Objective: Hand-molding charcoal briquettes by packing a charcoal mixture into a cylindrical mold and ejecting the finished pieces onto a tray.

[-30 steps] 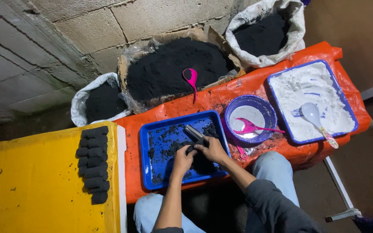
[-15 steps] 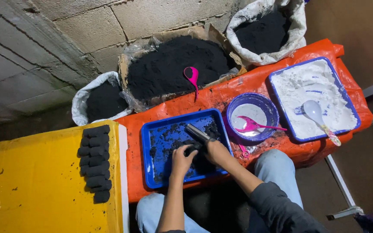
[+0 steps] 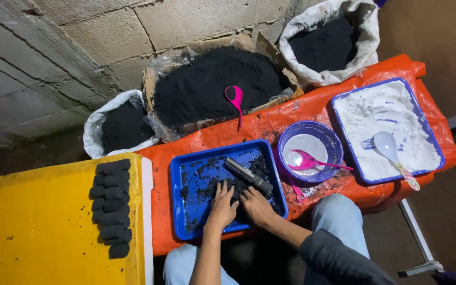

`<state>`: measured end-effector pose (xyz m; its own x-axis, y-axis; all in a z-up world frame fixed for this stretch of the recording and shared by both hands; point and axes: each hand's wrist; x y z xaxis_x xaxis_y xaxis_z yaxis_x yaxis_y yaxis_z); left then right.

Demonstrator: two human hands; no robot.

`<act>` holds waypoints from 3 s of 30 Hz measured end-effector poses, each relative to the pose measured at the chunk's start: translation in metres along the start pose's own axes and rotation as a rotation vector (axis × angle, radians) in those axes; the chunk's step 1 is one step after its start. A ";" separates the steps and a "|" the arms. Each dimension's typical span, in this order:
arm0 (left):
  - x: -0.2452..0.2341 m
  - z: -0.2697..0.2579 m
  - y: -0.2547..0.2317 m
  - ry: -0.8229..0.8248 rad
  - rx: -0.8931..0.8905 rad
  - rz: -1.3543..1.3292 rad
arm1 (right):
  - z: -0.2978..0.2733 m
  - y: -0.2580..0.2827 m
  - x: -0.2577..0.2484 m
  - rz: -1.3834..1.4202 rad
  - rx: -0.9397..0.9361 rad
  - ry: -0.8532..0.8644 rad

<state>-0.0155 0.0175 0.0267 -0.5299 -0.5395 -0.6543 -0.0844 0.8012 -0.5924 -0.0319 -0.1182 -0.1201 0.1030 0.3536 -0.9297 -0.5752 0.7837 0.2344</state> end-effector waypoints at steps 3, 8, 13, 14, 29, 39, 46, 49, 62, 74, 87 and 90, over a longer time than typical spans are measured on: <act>-0.002 -0.004 -0.001 0.075 -0.003 0.031 | 0.007 -0.010 0.017 0.089 0.002 -0.024; 0.050 0.023 0.039 -0.177 0.075 0.273 | 0.001 -0.019 0.030 0.155 -0.040 -0.031; 0.045 0.014 0.031 -0.212 0.083 0.075 | 0.002 0.009 -0.048 0.054 0.104 0.051; 0.046 0.018 0.031 -0.247 0.089 0.048 | 0.005 0.008 -0.062 0.074 0.172 0.207; 0.105 0.122 0.075 -1.018 0.271 0.326 | 0.017 -0.035 -0.011 -0.132 -0.212 -0.023; 0.086 0.166 0.082 -1.126 0.523 0.318 | 0.005 -0.064 0.046 0.016 -0.130 -0.069; 0.065 0.149 0.063 -1.107 0.553 0.247 | 0.008 -0.042 -0.001 0.081 0.124 -0.077; 0.068 0.129 0.064 -1.073 0.551 0.291 | 0.013 -0.023 -0.031 0.157 0.285 -0.070; -0.008 0.027 0.022 -0.231 -0.223 -0.663 | 0.050 0.007 -0.059 0.181 0.207 0.302; -0.009 0.047 0.035 -0.440 -0.341 -0.579 | 0.043 -0.016 0.066 0.055 -0.073 -0.218; 0.035 0.063 0.071 -0.892 -0.293 -0.047 | 0.058 0.003 -0.058 0.407 0.410 0.113; 0.046 0.063 0.069 -0.724 -0.351 -0.024 | 0.041 0.009 -0.075 0.413 0.435 0.233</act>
<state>0.0074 0.0317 -0.0733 0.1440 -0.4952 -0.8567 -0.4129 0.7567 -0.5068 -0.0111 -0.1166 -0.0366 -0.2633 0.5889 -0.7641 -0.1429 0.7595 0.6346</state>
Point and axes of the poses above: each hand's wrist, its own z-axis towards the middle knuckle, its own x-axis out of the palm, y = z × x, and after that the axes turned 4 degrees about -y, right-handed
